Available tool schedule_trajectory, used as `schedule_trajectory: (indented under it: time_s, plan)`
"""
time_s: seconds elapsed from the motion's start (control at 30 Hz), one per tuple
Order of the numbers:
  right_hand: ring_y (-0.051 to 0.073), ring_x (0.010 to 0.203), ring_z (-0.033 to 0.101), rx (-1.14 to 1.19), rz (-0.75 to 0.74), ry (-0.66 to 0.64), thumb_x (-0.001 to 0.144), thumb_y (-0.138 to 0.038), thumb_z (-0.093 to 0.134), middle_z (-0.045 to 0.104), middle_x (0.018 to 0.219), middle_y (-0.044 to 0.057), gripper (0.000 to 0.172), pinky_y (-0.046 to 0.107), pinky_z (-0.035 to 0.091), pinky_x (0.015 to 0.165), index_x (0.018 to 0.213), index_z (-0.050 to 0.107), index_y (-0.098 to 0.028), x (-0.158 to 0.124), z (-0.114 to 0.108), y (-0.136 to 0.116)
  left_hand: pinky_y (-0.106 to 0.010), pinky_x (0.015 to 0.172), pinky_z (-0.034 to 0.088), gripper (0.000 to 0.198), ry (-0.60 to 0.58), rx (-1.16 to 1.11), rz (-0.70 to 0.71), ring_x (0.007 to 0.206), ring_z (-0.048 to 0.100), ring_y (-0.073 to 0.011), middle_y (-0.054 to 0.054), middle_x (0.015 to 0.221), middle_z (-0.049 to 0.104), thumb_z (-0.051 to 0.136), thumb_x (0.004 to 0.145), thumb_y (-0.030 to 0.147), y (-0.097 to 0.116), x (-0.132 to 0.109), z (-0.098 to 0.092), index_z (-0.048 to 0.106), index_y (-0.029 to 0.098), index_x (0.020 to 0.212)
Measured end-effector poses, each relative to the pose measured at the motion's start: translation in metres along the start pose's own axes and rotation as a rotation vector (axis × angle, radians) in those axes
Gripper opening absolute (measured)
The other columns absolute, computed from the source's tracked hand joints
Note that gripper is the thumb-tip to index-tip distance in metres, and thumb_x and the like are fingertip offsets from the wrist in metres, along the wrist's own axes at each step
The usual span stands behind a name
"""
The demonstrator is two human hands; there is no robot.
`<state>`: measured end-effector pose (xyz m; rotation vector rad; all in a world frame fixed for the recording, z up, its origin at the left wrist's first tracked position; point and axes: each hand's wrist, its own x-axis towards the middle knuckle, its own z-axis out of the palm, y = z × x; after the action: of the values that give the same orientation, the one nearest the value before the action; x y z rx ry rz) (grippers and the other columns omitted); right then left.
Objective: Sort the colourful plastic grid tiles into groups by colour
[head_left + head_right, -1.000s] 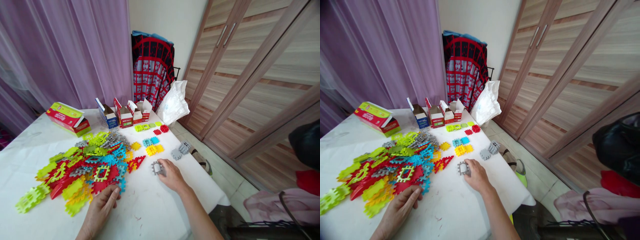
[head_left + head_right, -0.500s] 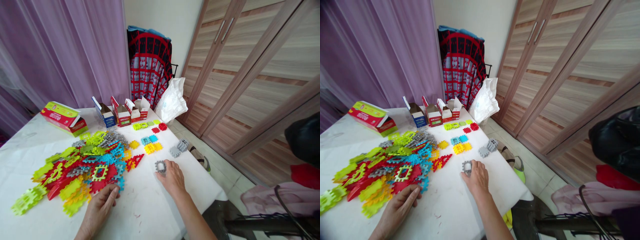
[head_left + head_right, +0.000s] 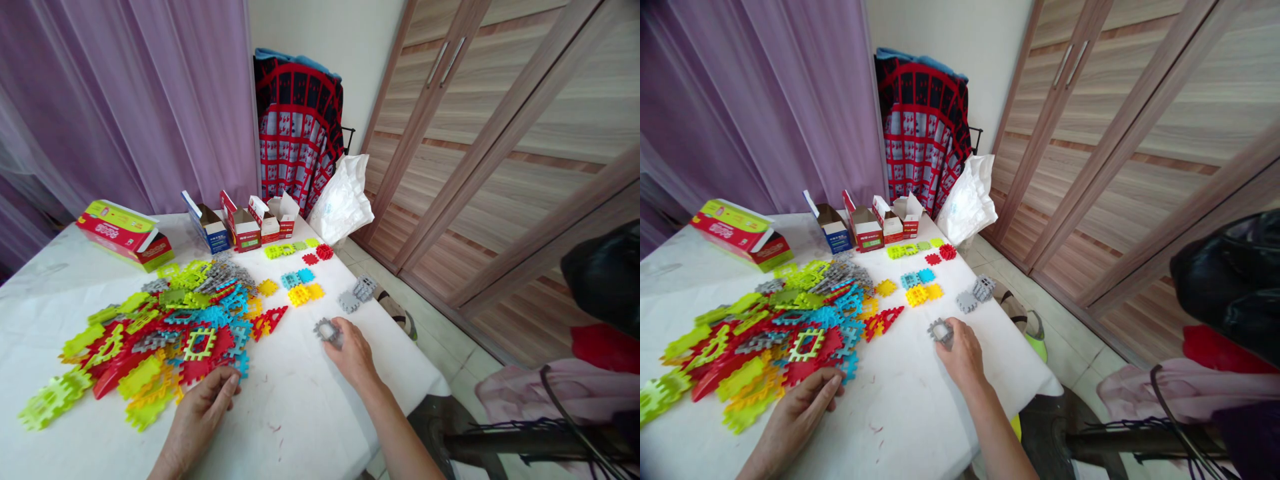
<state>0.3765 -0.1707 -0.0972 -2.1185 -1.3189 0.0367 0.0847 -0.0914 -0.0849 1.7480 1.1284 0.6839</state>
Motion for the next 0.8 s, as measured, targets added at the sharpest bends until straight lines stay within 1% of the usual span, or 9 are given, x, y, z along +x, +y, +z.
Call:
schedule_trajectory:
  time_s: [0.13, 0.23, 0.33, 0.37, 0.43, 0.5, 0.6, 0.7, 0.8]
  plan:
    - [0.023, 0.099, 0.062, 0.151, 0.034, -0.003, 0.068, -0.023, 0.064, 0.067, 0.108, 0.006, 0.045, 0.037, 0.049, 0.086, 0.111, 0.055, -0.022, -0.003, -0.001, 0.016, -0.025, 0.05, 0.051, 0.052, -0.009, 0.003, -0.004, 0.052, 0.06, -0.0155, -0.001, 0.063, 0.067, 0.05, 0.074, 0.072, 0.0, 0.001, 0.0, 0.065, 0.022, 0.078]
    - [0.023, 0.098, 0.062, 0.214, 0.062, 0.053, 0.07, -0.031, 0.064, 0.067, 0.11, 0.006, 0.044, 0.037, 0.05, 0.084, 0.112, 0.055, -0.023, 0.007, -0.016, 0.03, -0.025, 0.051, 0.052, 0.053, -0.003, 0.001, -0.013, 0.053, 0.061, -0.016, -0.001, 0.063, 0.067, 0.051, 0.072, 0.072, -0.001, 0.002, 0.0, 0.066, 0.022, 0.078]
    - [0.025, 0.097, 0.062, 0.194, 0.071, 0.179, 0.071, -0.038, 0.063, 0.066, 0.111, 0.008, 0.047, 0.039, 0.05, 0.082, 0.114, 0.054, -0.021, 0.035, -0.047, 0.049, -0.025, 0.051, 0.052, 0.054, -0.001, 0.006, -0.02, 0.053, 0.061, -0.0163, -0.001, 0.063, 0.068, 0.051, 0.071, 0.073, -0.001, 0.002, 0.0, 0.066, 0.022, 0.078]
    - [0.025, 0.097, 0.062, 0.174, 0.073, 0.205, 0.07, -0.04, 0.064, 0.066, 0.113, 0.01, 0.049, 0.04, 0.051, 0.081, 0.114, 0.054, -0.021, 0.048, -0.058, 0.057, -0.025, 0.051, 0.052, 0.055, -0.002, 0.007, -0.021, 0.053, 0.061, -0.0164, -0.001, 0.063, 0.068, 0.051, 0.071, 0.074, -0.001, 0.002, 0.0, 0.066, 0.022, 0.078]
    - [0.025, 0.099, 0.062, 0.13, 0.075, 0.243, 0.07, -0.041, 0.065, 0.065, 0.115, 0.011, 0.051, 0.041, 0.05, 0.084, 0.115, 0.054, -0.02, 0.077, -0.078, 0.072, -0.026, 0.051, 0.053, 0.055, 0.0, 0.007, -0.022, 0.053, 0.062, -0.0167, -0.001, 0.063, 0.068, 0.051, 0.07, 0.075, -0.002, 0.002, 0.0, 0.066, 0.022, 0.078]
    - [0.024, 0.098, 0.063, 0.105, 0.081, 0.209, 0.068, -0.037, 0.068, 0.067, 0.114, 0.01, 0.051, 0.041, 0.05, 0.085, 0.114, 0.055, -0.021, 0.102, -0.09, 0.085, -0.025, 0.051, 0.053, 0.055, 0.007, 0.007, -0.02, 0.053, 0.062, -0.0167, -0.001, 0.063, 0.068, 0.052, 0.07, 0.075, -0.002, 0.002, 0.0, 0.066, 0.022, 0.079]
    - [0.023, 0.097, 0.065, 0.087, 0.084, 0.085, 0.065, -0.03, 0.07, 0.068, 0.112, 0.008, 0.051, 0.041, 0.05, 0.088, 0.113, 0.056, -0.02, 0.126, -0.093, 0.097, -0.025, 0.051, 0.053, 0.055, 0.021, 0.005, -0.021, 0.053, 0.062, -0.0166, 0.0, 0.062, 0.068, 0.052, 0.07, 0.075, -0.003, 0.002, 0.001, 0.066, 0.023, 0.08]
    - [0.023, 0.099, 0.065, 0.059, 0.077, 0.012, 0.065, -0.027, 0.071, 0.069, 0.112, 0.009, 0.051, 0.04, 0.049, 0.089, 0.114, 0.056, -0.02, 0.132, -0.087, 0.101, -0.025, 0.05, 0.053, 0.055, 0.023, -0.005, -0.019, 0.053, 0.062, -0.0166, 0.0, 0.062, 0.068, 0.053, 0.069, 0.075, -0.004, 0.002, 0.001, 0.066, 0.023, 0.08]
    - [0.022, 0.098, 0.065, 0.047, 0.078, 0.006, 0.067, -0.025, 0.071, 0.069, 0.112, 0.009, 0.052, 0.038, 0.05, 0.088, 0.116, 0.056, -0.019, 0.13, -0.083, 0.101, -0.025, 0.05, 0.053, 0.054, 0.027, -0.014, -0.012, 0.052, 0.062, -0.0166, 0.0, 0.062, 0.068, 0.055, 0.069, 0.074, -0.004, 0.003, 0.001, 0.067, 0.023, 0.079]
